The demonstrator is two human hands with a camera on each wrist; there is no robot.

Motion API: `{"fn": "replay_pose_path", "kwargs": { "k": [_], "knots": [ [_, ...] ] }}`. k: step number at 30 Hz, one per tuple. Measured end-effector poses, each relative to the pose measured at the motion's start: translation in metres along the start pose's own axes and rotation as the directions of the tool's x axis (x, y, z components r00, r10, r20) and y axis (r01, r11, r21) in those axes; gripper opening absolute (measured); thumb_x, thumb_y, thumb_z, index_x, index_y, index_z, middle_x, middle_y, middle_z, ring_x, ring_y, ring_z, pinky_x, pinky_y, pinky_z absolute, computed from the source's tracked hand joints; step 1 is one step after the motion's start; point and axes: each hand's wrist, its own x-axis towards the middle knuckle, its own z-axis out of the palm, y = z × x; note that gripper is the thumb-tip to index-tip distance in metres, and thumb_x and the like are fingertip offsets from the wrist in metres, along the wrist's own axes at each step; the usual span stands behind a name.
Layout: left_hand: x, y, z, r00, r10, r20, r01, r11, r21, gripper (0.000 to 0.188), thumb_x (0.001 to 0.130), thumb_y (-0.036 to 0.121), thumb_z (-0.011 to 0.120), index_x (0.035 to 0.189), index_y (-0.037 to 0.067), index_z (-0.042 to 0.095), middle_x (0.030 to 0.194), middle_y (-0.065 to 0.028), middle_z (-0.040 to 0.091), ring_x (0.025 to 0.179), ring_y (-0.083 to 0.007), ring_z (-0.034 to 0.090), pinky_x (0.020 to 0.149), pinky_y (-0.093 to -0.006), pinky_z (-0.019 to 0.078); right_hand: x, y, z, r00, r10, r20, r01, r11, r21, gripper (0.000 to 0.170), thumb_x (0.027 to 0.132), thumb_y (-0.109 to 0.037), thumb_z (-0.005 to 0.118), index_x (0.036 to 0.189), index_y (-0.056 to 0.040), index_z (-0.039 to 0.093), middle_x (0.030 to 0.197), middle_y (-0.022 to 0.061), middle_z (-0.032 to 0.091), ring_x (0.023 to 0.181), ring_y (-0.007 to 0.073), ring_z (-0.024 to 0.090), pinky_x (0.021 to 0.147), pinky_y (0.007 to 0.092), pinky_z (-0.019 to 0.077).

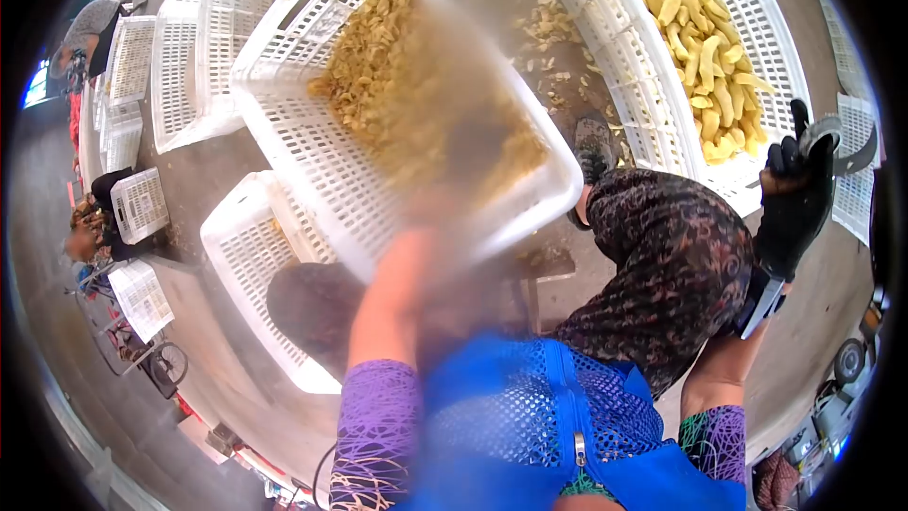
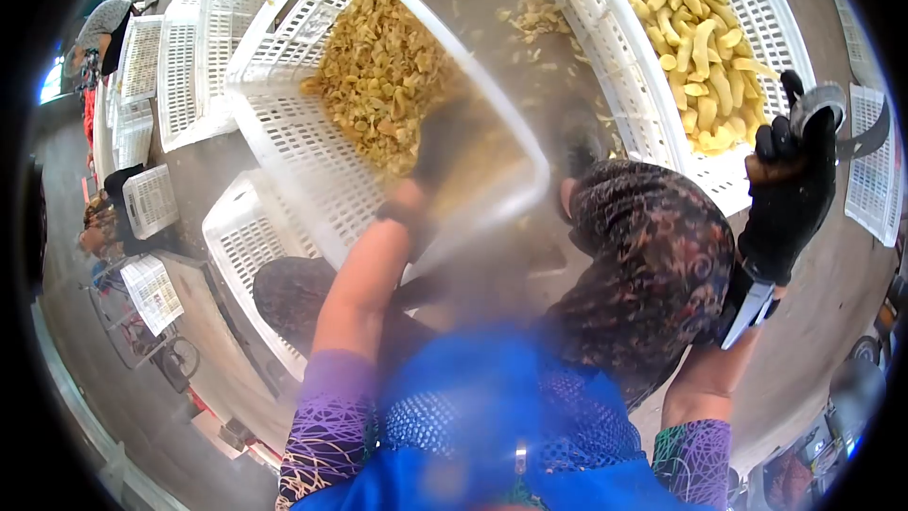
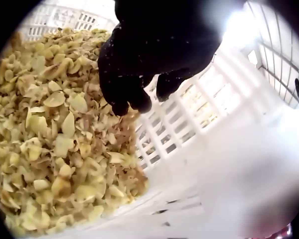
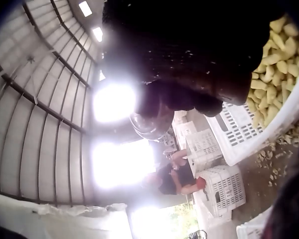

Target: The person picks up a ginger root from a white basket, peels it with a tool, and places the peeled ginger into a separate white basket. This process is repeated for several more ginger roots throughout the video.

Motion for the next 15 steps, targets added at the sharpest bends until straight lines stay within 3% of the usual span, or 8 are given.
{"fn": "replay_pose_path", "kwargs": {
  "k": [2, 3, 4, 5, 7, 8, 10, 15],
  "knots": [
    [0.006, 0.002, 0.009, 0.997, 0.070, 0.016, -0.071, 0.991, 0.111, 0.013, 0.080, 0.016, 0.058, 0.085, 0.005, 0.061, 0.079, -0.0128, 0.063, 0.074, -0.0321, 0.061, 0.063, -0.0396, 0.0491, 0.004, 0.009, -0.008, 0.991, 0.128, -0.035, -0.120, 0.979, 0.164, 0.067, 0.094, -0.036, 0.054, 0.138, 0.0082, 0.031, 0.066, -0.0038, 0.028, 0.061, 0.0070, 0.026, 0.051, 0.0219, 0.0202],
    [0.020, 0.023, -0.012, 0.969, -0.199, 0.148, 0.203, 0.979, -0.012, 0.031, 0.085, 0.025, 0.055, 0.108, 0.004, 0.053, 0.103, -0.0163, 0.057, 0.095, -0.0339, 0.055, 0.083, -0.0403, 0.0425, 0.008, 0.011, -0.020, 0.990, 0.141, 0.015, -0.141, 0.970, 0.200, 0.069, 0.093, -0.037, 0.054, 0.140, 0.0065, 0.028, 0.068, -0.0041, 0.026, 0.063, 0.0069, 0.026, 0.055, 0.0216, 0.0221],
    [0.029, 0.035, -0.021, 0.852, -0.428, 0.302, 0.473, 0.876, -0.093, 0.052, 0.090, 0.033, 0.051, 0.132, 0.003, 0.044, 0.128, -0.0198, 0.051, 0.116, -0.0358, 0.049, 0.103, -0.0409, 0.0359, 0.010, 0.015, -0.023, 0.996, 0.081, -0.039, -0.070, 0.974, 0.217, 0.069, 0.094, -0.033, 0.054, 0.140, 0.0081, 0.026, 0.067, -0.0036, 0.026, 0.063, 0.0073, 0.027, 0.056, 0.0224, 0.0236],
    [0.030, 0.031, -0.013, 0.848, -0.434, 0.305, 0.480, 0.873, -0.090, 0.052, 0.090, 0.033, 0.051, 0.132, 0.003, 0.044, 0.128, -0.0198, 0.051, 0.116, -0.0358, 0.049, 0.103, -0.0409, 0.0359, 0.013, 0.014, -0.033, 0.994, 0.105, -0.021, -0.096, 0.964, 0.246, 0.068, 0.094, -0.034, 0.054, 0.140, 0.0075, 0.026, 0.068, -0.0030, 0.027, 0.063, 0.0074, 0.027, 0.056, 0.0217, 0.0232],
    [0.032, 0.020, 0.007, 0.948, -0.298, 0.110, 0.261, 0.928, 0.265, 0.016, 0.080, 0.017, 0.059, 0.086, 0.002, 0.061, 0.079, -0.0136, 0.063, 0.072, -0.0310, 0.061, 0.063, -0.0406, 0.0493, 0.017, 0.010, -0.032, 0.989, 0.081, -0.124, -0.049, 0.969, 0.240, 0.069, 0.093, -0.035, 0.054, 0.141, 0.0065, 0.026, 0.068, -0.0020, 0.030, 0.064, 0.0077, 0.028, 0.056, 0.0208, 0.0240],
    [0.034, 0.022, 0.012, 0.945, -0.309, 0.105, 0.272, 0.923, 0.271, 0.016, 0.080, 0.017, 0.059, 0.086, 0.002, 0.061, 0.079, -0.0136, 0.063, 0.072, -0.0310, 0.061, 0.063, -0.0406, 0.0493, 0.020, 0.013, -0.039, 0.993, 0.068, -0.099, -0.043, 0.971, 0.236, 0.069, 0.093, -0.034, 0.055, 0.141, 0.0071, 0.026, 0.068, -0.0015, 0.032, 0.063, 0.0081, 0.028, 0.056, 0.0201, 0.0246],
    [0.031, 0.027, 0.024, 0.919, -0.394, -0.015, 0.394, 0.917, 0.065, 0.048, 0.088, 0.027, 0.052, 0.130, 0.002, 0.047, 0.128, -0.0202, 0.051, 0.121, -0.0333, 0.047, 0.106, -0.0398, 0.0331, 0.022, 0.013, -0.045, 0.992, 0.075, -0.098, -0.052, 0.976, 0.213, 0.069, 0.093, -0.034, 0.055, 0.140, 0.0084, 0.026, 0.067, -0.0014, 0.032, 0.062, 0.0082, 0.028, 0.056, 0.0197, 0.0246],
    [0.034, 0.019, 0.037, 0.909, -0.412, -0.053, 0.408, 0.910, -0.077, 0.042, 0.085, 0.019, 0.054, 0.123, 0.001, 0.054, 0.127, -0.0189, 0.053, 0.122, -0.0325, 0.047, 0.105, -0.0393, 0.0344, 0.021, 0.014, -0.056, 0.992, 0.120, -0.027, -0.108, 0.956, 0.271, 0.068, 0.094, -0.034, 0.054, 0.139, 0.0088, 0.027, 0.065, -0.0015, 0.031, 0.061, 0.0077, 0.028, 0.055, 0.0195, 0.0246]
  ]
}}
